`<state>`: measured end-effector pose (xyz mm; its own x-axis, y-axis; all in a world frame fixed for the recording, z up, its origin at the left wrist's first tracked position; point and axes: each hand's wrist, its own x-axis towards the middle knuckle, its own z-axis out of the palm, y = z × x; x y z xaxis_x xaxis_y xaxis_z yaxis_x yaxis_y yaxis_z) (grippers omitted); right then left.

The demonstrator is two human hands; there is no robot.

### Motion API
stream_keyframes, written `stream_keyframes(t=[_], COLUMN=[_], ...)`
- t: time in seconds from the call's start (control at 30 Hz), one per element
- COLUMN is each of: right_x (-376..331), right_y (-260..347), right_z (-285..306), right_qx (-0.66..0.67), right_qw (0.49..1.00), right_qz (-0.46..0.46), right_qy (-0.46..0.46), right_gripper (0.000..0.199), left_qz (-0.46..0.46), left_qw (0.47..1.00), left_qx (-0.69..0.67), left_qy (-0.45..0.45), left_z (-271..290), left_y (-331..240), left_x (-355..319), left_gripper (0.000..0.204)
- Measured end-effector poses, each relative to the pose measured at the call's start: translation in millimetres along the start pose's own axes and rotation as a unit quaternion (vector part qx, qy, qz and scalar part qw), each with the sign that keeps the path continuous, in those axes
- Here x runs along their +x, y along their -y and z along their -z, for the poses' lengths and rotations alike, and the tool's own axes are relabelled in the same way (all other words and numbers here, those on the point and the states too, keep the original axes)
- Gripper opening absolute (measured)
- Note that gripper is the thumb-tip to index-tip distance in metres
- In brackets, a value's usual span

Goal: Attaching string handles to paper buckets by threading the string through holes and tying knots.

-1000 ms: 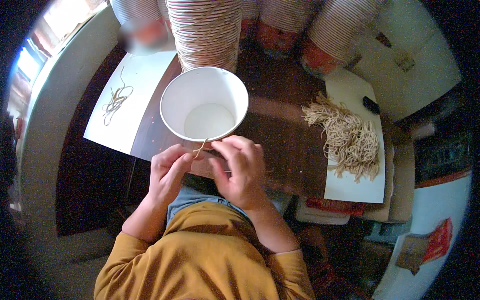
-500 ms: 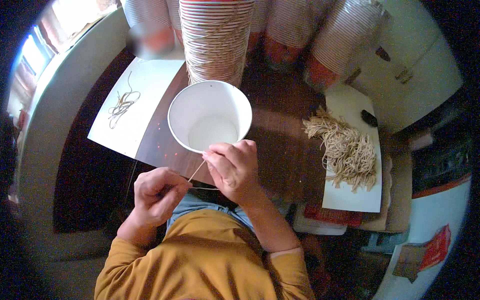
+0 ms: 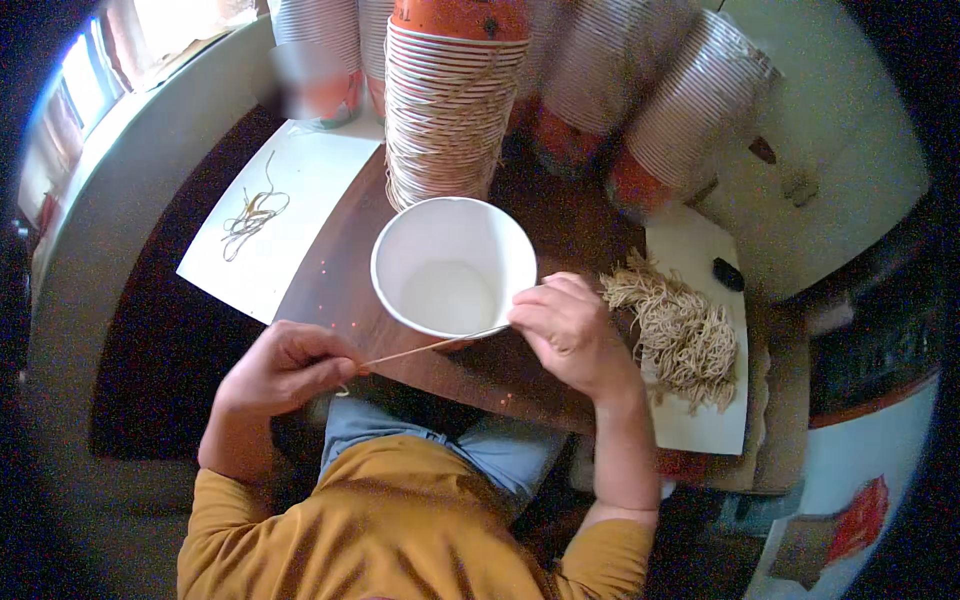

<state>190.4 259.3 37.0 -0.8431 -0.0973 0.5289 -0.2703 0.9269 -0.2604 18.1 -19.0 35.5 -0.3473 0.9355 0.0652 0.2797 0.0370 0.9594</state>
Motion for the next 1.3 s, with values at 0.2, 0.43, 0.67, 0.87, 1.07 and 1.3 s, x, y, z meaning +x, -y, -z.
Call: stream_keyframes(t=[0.2,0.43,0.67,0.87,1.07,1.3], right_x=[25,36,27,30,37,61], right_y=[38,61,-1,-19,-6,73], right_z=[19,-5,14,7,6,-23], right_qx=[0.086,0.36,0.357,0.3,-0.006,0.454], right_qw=[0.992,0.91,0.887,0.9,0.965,0.879], right_qz=[-0.058,-0.205,-0.276,-0.296,-0.253,-0.123], right_qy=[0.077,0.022,-0.097,-0.113,-0.066,0.085], right_gripper=[0.076,0.012,0.016,0.019,0.013,0.077], left_qz=[-0.042,0.006,0.122,0.152,0.144,0.028], left_qw=[0.997,0.998,0.973,0.954,0.959,0.991], left_qx=[0.069,-0.007,-0.188,-0.254,-0.238,-0.128], left_qy=[-0.002,0.067,0.054,0.044,0.049,0.024], left_z=[-5,-3,22,22,20,-7], left_y=[-20,-28,10,41,36,-12], left_x=[15,36,37,30,30,39], left_gripper=[0.013,0.02,0.026,0.025,0.027,0.025])
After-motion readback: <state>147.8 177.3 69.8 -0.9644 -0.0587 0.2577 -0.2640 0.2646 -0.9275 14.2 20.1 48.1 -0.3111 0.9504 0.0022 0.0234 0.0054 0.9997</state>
